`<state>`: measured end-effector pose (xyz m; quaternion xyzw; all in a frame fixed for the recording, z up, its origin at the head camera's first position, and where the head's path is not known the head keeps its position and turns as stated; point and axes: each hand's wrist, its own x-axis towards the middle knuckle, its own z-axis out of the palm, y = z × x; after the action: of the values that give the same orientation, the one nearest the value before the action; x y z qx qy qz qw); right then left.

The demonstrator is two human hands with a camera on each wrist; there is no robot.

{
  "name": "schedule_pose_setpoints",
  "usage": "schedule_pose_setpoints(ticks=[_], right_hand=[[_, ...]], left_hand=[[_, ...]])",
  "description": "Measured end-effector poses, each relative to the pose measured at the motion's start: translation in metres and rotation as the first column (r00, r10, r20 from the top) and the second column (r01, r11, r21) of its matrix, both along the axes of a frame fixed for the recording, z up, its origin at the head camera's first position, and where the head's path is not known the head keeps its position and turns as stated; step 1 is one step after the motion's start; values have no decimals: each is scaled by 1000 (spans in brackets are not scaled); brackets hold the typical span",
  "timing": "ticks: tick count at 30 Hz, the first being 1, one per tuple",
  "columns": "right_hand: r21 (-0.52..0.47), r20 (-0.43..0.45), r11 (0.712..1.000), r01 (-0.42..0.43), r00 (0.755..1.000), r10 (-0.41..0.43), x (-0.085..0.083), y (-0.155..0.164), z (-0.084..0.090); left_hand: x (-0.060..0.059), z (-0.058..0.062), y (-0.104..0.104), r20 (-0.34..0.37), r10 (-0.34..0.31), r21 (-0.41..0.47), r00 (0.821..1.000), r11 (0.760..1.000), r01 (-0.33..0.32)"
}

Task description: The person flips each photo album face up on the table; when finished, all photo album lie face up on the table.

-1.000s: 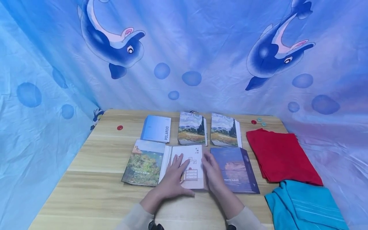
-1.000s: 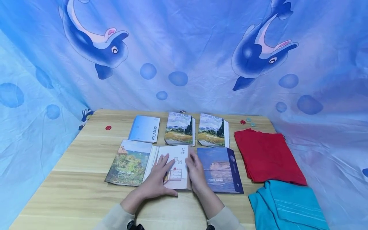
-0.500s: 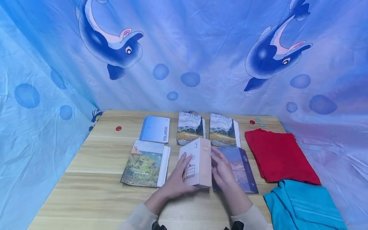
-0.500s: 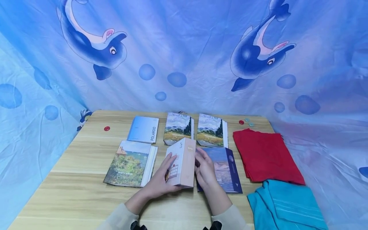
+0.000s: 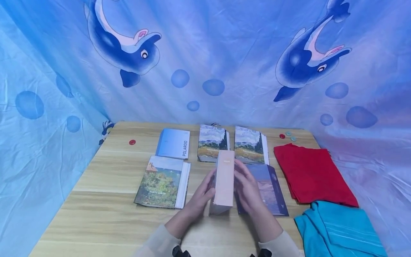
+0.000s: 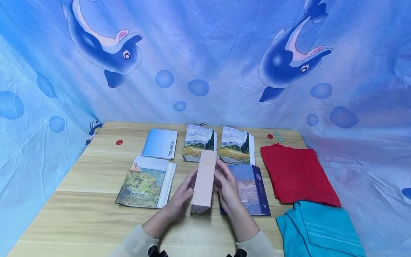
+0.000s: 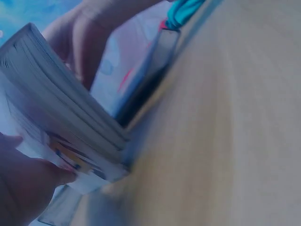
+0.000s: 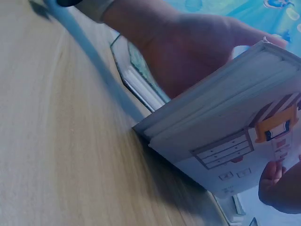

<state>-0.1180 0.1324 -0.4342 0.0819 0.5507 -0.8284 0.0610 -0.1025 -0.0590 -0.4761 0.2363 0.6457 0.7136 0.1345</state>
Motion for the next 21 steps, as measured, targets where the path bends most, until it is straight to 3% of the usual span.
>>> schedule_pose_setpoints(ticks=[3,7,13,17,21], right_hand=[[86,-50,996,-16,999,20,1,-5,-2],[161,-97,987,-26,994,42,0,-9,-10],[260,11,961,-99,995,100,0,-11,-27],[291,56,950,-110,994,97,3,-12,-34],[279,49,951,-132,991,123,5,-14,-35]], left_hand=[[0,6,0,23,-8,58,1000,998,7],[0,16,-4,38,9,61,999,998,-11],[-2,28,-14,-81,158,-71,984,984,-164],[-5,26,-20,-115,198,-125,973,969,-212],[-5,13,-23,-57,224,-150,973,962,-230]])
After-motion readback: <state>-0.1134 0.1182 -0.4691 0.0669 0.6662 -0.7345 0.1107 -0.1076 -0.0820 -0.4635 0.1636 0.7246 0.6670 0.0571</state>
